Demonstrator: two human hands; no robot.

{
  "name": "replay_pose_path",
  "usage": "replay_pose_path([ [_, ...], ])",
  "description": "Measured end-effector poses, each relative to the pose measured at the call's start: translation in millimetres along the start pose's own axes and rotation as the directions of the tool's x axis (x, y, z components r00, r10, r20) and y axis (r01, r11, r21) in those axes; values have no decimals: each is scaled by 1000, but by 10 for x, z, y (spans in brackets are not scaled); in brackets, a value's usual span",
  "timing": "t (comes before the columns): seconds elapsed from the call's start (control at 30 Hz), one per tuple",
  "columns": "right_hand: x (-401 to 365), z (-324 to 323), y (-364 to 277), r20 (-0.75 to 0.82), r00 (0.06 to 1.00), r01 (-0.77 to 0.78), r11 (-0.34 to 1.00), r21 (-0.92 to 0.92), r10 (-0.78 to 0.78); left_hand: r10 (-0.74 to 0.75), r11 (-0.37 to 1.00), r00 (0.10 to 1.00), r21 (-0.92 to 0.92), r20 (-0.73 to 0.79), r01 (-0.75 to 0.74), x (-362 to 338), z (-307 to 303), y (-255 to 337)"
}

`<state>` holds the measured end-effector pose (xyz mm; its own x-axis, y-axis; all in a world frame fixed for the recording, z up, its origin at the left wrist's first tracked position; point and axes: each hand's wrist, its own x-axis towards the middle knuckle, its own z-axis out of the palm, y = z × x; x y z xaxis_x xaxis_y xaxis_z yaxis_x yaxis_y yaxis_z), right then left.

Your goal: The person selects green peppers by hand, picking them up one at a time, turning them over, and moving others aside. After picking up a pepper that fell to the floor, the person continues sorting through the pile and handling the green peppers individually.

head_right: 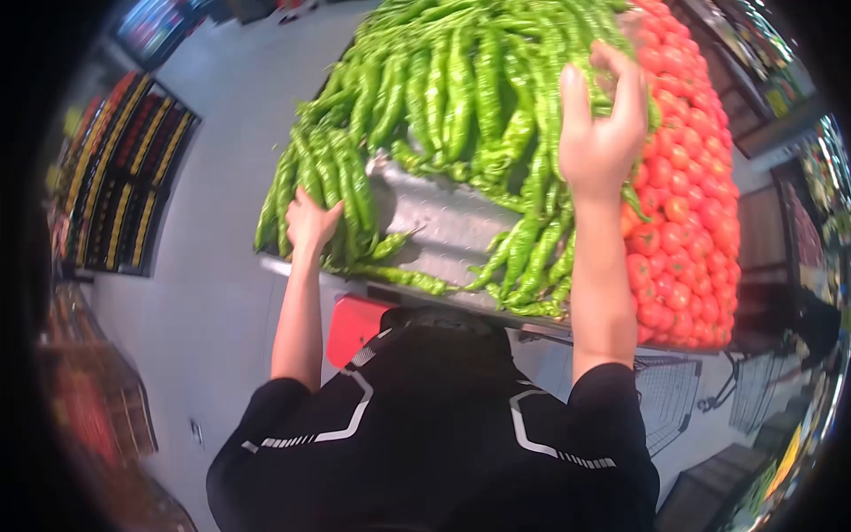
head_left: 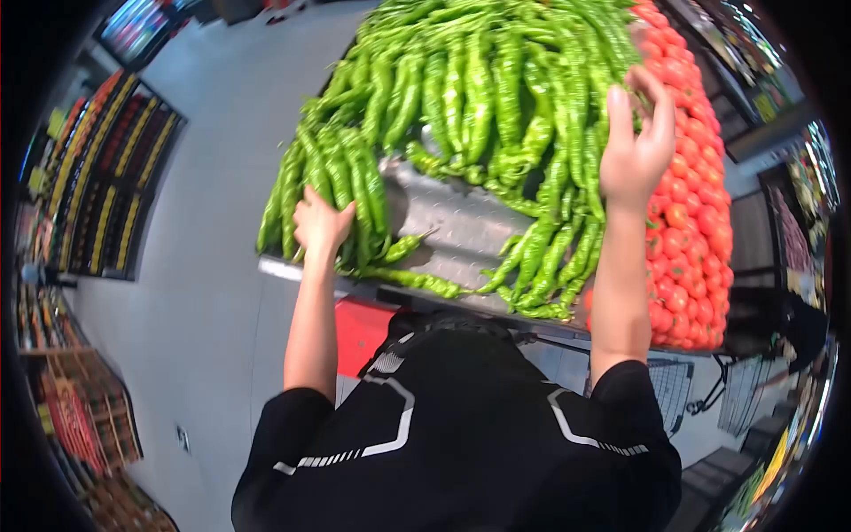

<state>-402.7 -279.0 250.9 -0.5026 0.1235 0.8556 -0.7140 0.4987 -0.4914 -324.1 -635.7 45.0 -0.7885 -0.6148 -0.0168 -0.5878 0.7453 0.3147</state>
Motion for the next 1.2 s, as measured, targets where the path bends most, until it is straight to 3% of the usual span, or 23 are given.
replay_pose_path([
  [0.03, -322, 91, -294, 65, 997, -54, 981, 187, 43, -2, 1000, 999, 8, 45, 2, 52, -12, 24],
  [0.07, -705, 220, -499, 236, 972, -80, 954, 290, 9, 4, 1000, 1000, 25, 28, -5, 86, 25, 23],
  [0.13, -1439, 562, -656, 540, 835, -95, 938, 333, -107, 12, 999, 1000, 33, -17, -12, 107, 115, 33],
  [0.23, -2440, 969, -556, 786, 597, -537, 808, 242, 161, 29, 999, 1000, -15, -11, -29, 62, 32, 17],
  [0.33, -2632, 983, -577, 858, 477, -656, 726, 205, 189, 35, 996, 999, -78, -29, -37, 78, -99, -53],
  [0.43, -2620, 941, -541, 882, 419, -680, 718, 149, 214, -18, 977, 1000, -212, 24, 23, 85, -406, -121],
  [0.5, -2641, 896, -486, 882, 413, -698, 702, 145, 228, 5, 898, 998, -440, 68, 26, 217, -438, -354],
  [0.57, -2692, 813, -418, 895, 362, -740, 664, 107, 259, 82, 724, 992, -690, 95, 6, 233, -541, -495],
  [0.63, -2717, 735, -343, 905, 296, -786, 616, 48, 307, 65, 661, 987, -748, 147, 68, 173, -690, -514],
  [0.73, -2739, 634, -229, 886, 295, -787, 617, 13, 357, 69, 642, 987, -764, 146, 68, 143, -746, -643],
  [0.9, -2820, 510, -96, 864, 268, -805, 592, -43, 427, 44, 835, 982, -546, 182, 64, -140, -1428, -602],
  [1.03, -2807, 523, -35, 857, 260, -825, 564, -43, 445, 12, 814, 984, -574, 179, 94, -416, -1652, -915],
  [1.17, -2781, 536, -48, 866, 210, -840, 536, -77, 453, 10, 476, 1000, -879, 13, 7, -552, -1489, -1057],
  [1.2, -2830, 540, -26, 877, 188, -842, 533, -88, 442, 48, 386, 997, -922, 62, 39, -581, -1509, -876],
])
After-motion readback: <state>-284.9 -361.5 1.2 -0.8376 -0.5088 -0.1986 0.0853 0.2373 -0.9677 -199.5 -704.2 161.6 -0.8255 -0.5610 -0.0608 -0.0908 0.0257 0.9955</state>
